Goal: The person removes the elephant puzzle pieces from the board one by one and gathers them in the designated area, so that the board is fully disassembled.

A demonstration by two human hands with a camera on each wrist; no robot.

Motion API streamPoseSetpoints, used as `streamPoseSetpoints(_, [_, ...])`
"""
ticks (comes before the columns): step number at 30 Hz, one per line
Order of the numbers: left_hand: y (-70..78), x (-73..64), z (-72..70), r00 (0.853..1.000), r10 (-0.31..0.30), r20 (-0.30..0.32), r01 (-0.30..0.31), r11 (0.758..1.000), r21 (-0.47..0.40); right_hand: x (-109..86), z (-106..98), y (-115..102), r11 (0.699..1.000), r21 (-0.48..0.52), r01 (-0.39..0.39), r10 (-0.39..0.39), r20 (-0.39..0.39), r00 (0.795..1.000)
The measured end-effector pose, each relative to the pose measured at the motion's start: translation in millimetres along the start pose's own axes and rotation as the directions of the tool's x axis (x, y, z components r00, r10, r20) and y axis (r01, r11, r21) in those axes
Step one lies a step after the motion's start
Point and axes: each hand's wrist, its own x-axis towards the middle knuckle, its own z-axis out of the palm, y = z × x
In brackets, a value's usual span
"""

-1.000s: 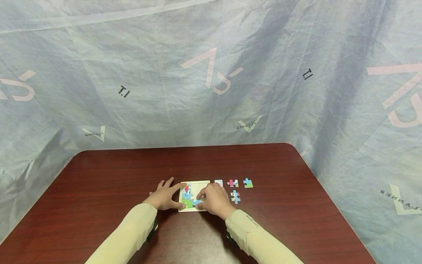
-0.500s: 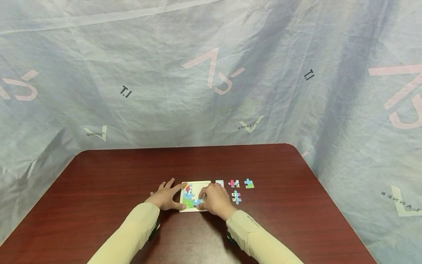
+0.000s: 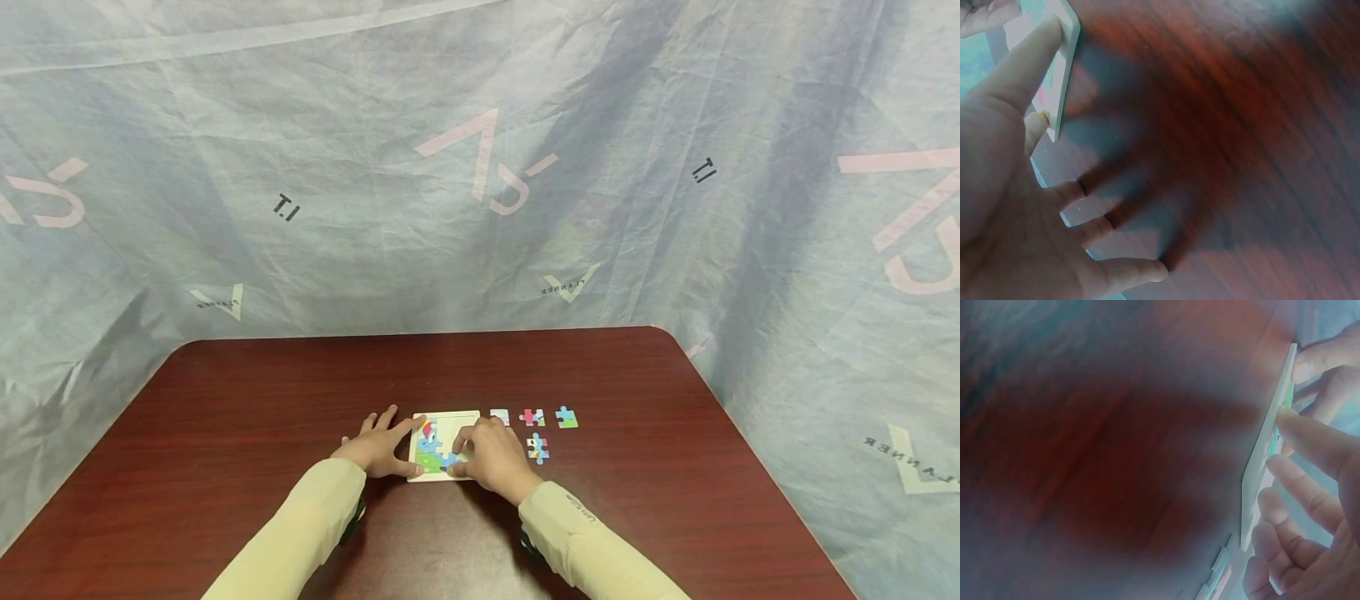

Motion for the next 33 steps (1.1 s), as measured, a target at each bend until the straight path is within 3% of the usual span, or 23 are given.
streamPoseSetpoints(9, [-2.0,4.1,1.7,1.0,-0.028,0.011,0.028,1.0,0.009,-0.6,2,0,1.0,-0.003,0.017,-0.017,-0.027,0.999])
streamPoseSetpoints(33, [-3.9,6.7,3.1,0.999,-0.03,0.022,0.03,1.0,-0.005,5.9,-15,13,0.999,-0.044,0.026,-0.024,0.058,0.998])
